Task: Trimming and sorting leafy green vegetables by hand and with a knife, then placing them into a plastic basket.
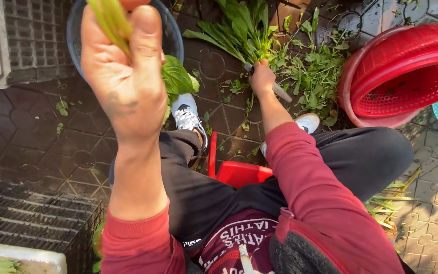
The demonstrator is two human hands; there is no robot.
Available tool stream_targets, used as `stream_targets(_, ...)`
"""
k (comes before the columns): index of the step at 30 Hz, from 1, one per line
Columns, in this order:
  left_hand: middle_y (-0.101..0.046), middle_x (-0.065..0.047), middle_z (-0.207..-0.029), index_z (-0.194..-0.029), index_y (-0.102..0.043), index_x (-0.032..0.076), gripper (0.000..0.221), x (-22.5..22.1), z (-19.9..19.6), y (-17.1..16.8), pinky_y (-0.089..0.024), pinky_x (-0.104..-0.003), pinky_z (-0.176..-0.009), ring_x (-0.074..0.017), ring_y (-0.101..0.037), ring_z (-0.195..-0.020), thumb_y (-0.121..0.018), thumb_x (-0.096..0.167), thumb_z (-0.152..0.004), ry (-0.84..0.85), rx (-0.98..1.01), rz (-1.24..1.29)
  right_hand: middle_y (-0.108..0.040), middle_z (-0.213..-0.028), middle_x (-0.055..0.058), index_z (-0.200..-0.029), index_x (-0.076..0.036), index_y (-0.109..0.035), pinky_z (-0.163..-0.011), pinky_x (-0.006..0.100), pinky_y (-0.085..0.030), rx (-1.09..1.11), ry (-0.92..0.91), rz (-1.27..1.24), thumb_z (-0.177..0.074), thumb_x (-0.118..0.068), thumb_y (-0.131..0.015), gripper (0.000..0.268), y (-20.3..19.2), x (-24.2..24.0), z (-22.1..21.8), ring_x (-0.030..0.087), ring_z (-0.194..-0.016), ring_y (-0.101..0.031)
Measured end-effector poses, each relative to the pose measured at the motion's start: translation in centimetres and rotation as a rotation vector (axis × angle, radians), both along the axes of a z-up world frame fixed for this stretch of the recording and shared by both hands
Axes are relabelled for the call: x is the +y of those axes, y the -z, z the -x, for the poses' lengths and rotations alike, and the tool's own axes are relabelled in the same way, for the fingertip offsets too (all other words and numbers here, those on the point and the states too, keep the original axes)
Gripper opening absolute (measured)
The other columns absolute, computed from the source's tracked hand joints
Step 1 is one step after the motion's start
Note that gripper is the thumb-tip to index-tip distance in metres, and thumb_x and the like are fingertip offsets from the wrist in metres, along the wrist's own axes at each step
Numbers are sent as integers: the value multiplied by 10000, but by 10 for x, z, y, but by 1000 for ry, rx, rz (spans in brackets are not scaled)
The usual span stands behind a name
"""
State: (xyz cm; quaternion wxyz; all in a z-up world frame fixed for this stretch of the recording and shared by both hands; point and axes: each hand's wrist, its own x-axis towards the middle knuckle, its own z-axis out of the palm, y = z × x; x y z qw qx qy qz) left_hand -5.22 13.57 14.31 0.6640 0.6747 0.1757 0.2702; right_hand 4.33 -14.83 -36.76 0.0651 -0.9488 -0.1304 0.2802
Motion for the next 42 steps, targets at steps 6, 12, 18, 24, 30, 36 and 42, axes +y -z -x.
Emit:
stream_targets(6, -691, -25, -1126, -1250, -714, 59, 126, -4, -25, 27, -508, -294, -738, -113, -534, -814, -770, 75, -1138, 190, 28, -242, -671, -995, 33, -1115, -111, -713, -801, 501, -444, 91, 344, -737, -1115, -254, -719, 143, -145, -29, 12, 206, -912, -622)
stream_targets(12, -824, -69, -1056, -1213, -847, 190, 288, -64, -64, 110, -561, -563, -666, -391, -763, -929, -859, 315, -953, 596, 275, -998, -741, -918, -47, -980, -187, -751, -850, 352, -523, 120, 430, -789, -1064, -416, -750, 244, -279, -59, 8, 108, -861, -644)
stream_targets(18, -633, -52, -747, -841, -634, 146, 457, -146, -69, 208, -477, -550, -488, -389, -660, -610, -998, 406, -749, 611, -93, -1276, -571, -751, 21, -940, -97, -692, -494, 260, -272, 432, 815, -1289, -1073, -266, -749, 222, -338, -96, 29, 59, -491, -326)
stream_targets(24, -812, -11, -864, -1030, -827, 230, 128, -152, -73, 160, -546, -472, -716, -263, -736, -779, -826, 356, -1010, 859, 406, -740, -486, -846, -99, -1502, -58, -606, -458, 227, -231, 392, 993, -1332, -743, -884, -524, 1125, -367, -107, 50, 16, -522, -287)
stream_targets(30, -679, 81, -707, -832, -785, 209, 256, -145, -75, 139, -437, -294, -613, -65, -533, -602, -789, 301, -1071, 1010, 604, -408, -645, -1155, -60, -1633, -99, -580, -522, 232, -356, 446, 878, -1541, -1113, -415, -619, 610, -345, -106, 65, 64, -634, -469)
stream_targets(36, -546, 85, -648, -779, -684, 194, 362, -152, -67, 101, -282, -276, -532, -59, -385, -544, -741, 327, -1111, 1164, 639, -285, -721, -1169, -10, -1438, -80, -666, -505, 256, -386, 423, 717, -1694, -1109, -217, -738, 363, -310, -99, 64, 86, -618, -530)
stream_targets(42, -764, 46, -776, -929, -801, 178, 202, -159, -63, 109, -316, -262, -519, -51, -445, -544, -779, 291, -1095, 1227, 728, -184, -668, -1041, -6, -1266, -71, -698, -518, 197, -407, 378, 1250, -1569, -848, -505, -858, 624, -326, -94, 54, 42, -645, -522)
